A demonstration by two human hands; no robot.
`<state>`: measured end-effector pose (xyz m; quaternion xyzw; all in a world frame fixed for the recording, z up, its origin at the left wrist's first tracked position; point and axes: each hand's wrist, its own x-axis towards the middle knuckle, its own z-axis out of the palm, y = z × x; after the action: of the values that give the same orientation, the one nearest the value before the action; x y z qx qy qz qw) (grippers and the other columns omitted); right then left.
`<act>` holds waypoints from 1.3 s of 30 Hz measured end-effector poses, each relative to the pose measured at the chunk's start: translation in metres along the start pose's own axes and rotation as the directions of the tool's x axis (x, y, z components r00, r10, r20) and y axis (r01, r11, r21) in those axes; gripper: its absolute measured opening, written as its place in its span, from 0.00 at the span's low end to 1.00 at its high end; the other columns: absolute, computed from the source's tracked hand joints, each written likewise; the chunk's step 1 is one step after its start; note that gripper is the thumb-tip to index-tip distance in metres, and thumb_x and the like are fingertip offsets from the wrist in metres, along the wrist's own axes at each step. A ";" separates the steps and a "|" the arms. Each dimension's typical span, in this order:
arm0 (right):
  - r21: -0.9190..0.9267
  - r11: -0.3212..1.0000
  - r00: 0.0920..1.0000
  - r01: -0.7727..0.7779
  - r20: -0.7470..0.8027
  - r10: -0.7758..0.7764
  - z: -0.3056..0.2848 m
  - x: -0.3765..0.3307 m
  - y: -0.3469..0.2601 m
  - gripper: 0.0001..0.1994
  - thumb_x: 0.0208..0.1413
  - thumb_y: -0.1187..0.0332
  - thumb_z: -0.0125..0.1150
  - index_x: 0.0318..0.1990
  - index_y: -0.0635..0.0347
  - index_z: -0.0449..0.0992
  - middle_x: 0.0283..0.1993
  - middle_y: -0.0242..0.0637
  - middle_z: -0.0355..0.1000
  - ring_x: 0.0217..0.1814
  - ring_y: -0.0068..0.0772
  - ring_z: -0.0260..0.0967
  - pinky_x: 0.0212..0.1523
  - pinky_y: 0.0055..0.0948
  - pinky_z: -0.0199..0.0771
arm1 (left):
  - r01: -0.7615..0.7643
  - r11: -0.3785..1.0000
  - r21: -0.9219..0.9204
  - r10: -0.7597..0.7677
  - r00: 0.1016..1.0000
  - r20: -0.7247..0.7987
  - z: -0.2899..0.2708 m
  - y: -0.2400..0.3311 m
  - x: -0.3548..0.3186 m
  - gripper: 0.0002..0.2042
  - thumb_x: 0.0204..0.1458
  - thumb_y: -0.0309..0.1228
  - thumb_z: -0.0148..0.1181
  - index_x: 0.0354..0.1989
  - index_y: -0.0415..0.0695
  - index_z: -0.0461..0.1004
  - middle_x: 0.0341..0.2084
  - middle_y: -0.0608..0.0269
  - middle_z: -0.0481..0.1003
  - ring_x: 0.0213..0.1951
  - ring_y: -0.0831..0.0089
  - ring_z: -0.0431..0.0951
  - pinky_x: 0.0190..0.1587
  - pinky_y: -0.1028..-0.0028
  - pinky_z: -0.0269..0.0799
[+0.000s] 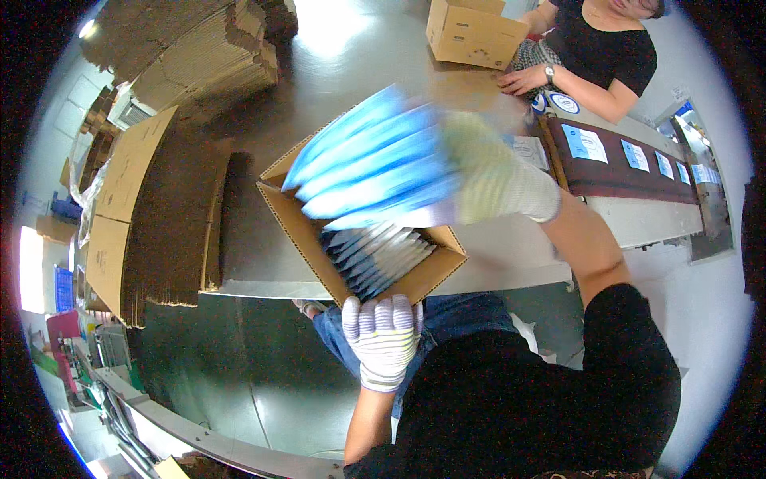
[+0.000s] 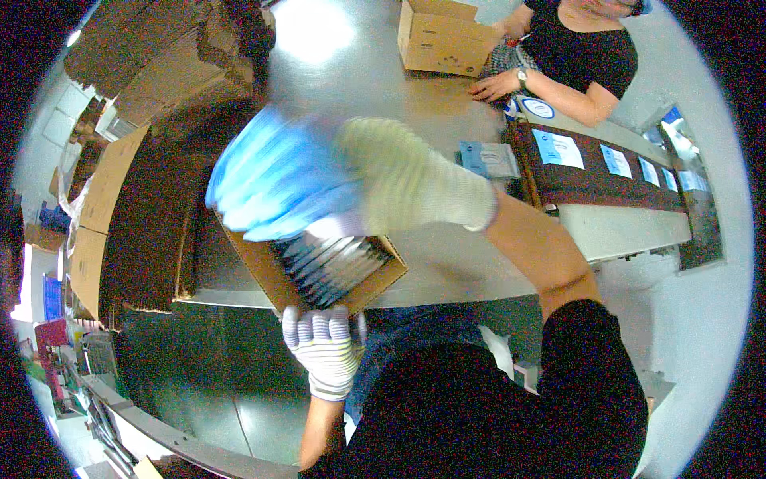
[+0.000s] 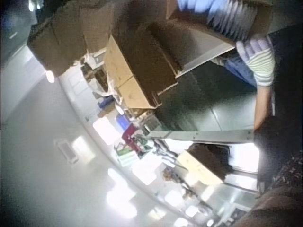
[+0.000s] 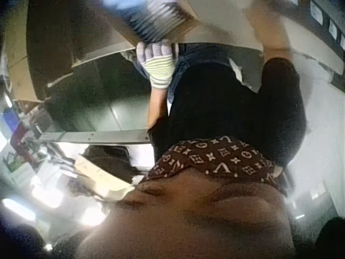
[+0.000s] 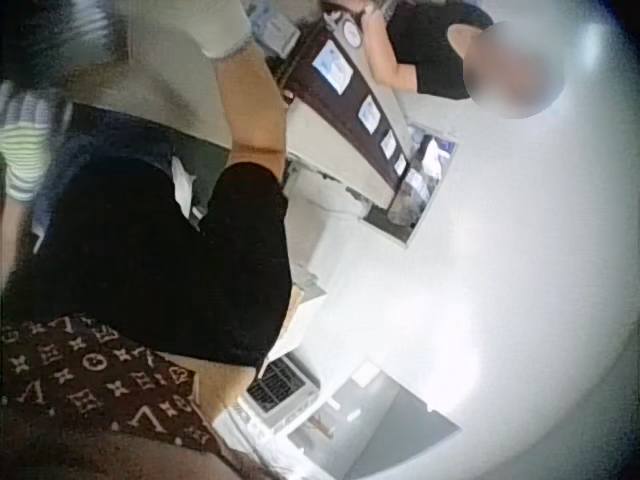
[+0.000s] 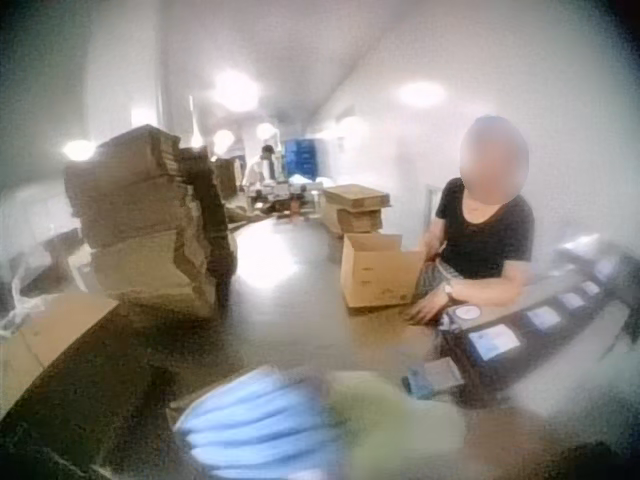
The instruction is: The person picks up stacks of face masks from a production line and places them into cardboard boxes by hand.
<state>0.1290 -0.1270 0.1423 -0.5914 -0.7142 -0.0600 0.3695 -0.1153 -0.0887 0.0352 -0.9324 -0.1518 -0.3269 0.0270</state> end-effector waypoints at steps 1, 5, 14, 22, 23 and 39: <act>-0.086 0.992 0.979 -0.091 0.177 0.105 0.010 0.026 -0.009 0.19 0.41 0.63 0.66 0.42 0.57 0.71 0.33 0.42 0.74 0.37 0.51 0.73 0.36 0.43 0.74 | -0.005 1.000 -0.003 0.005 1.000 0.015 0.000 0.000 0.000 0.13 0.44 0.34 0.62 0.36 0.48 0.68 0.27 0.66 0.67 0.33 0.68 0.70 0.55 0.58 0.59; -0.479 0.869 0.839 0.123 0.518 0.166 0.078 0.054 0.001 0.40 0.40 0.57 0.69 0.60 0.65 0.59 0.57 0.50 0.65 0.59 0.48 0.64 0.60 0.42 0.63 | -0.109 0.993 0.037 0.108 0.994 0.022 -0.006 0.006 -0.013 0.10 0.44 0.34 0.60 0.35 0.48 0.69 0.26 0.66 0.66 0.32 0.69 0.70 0.53 0.59 0.61; -0.172 0.947 0.873 0.271 0.458 -0.167 0.062 -0.047 -0.061 0.25 0.48 0.41 0.55 0.34 0.58 0.72 0.20 0.35 0.68 0.20 0.37 0.67 0.21 0.33 0.64 | -0.095 0.961 -0.258 0.098 0.995 -0.004 -0.007 -0.056 0.012 0.12 0.42 0.36 0.63 0.33 0.49 0.68 0.29 0.63 0.68 0.41 0.59 0.70 0.55 0.51 0.59; -0.403 0.910 0.960 -0.099 0.202 0.195 0.109 0.001 0.030 0.10 0.50 0.67 0.53 0.39 0.62 0.71 0.20 0.33 0.67 0.21 0.34 0.69 0.22 0.31 0.69 | 0.059 0.993 -0.103 -0.065 0.996 -0.056 -0.014 -0.069 0.030 0.29 0.40 0.31 0.62 0.54 0.46 0.63 0.51 0.53 0.67 0.59 0.49 0.60 0.61 0.47 0.53; -0.566 0.822 0.945 -0.063 0.232 0.232 0.096 0.036 0.061 0.12 0.52 0.69 0.50 0.43 0.64 0.69 0.29 0.40 0.69 0.33 0.38 0.70 0.30 0.37 0.71 | 0.063 0.996 -0.067 -0.066 0.996 -0.052 -0.020 -0.068 0.032 0.28 0.40 0.31 0.62 0.54 0.46 0.64 0.51 0.54 0.67 0.59 0.49 0.60 0.61 0.47 0.53; -0.192 0.953 0.893 -0.233 0.346 0.288 0.188 -0.066 0.054 0.28 0.56 0.51 0.51 0.59 0.59 0.63 0.64 0.47 0.56 0.69 0.47 0.49 0.69 0.47 0.44 | 0.435 0.667 0.605 -0.293 0.900 -0.324 -0.118 -0.233 0.012 0.32 0.44 0.29 0.62 0.60 0.47 0.58 0.64 0.49 0.54 0.65 0.42 0.50 0.63 0.50 0.52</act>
<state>0.0930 -0.0657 -0.0520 -0.7078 -0.6788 0.0507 0.1887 -0.2475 0.1190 0.1241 -0.7735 -0.4382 -0.3412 0.3055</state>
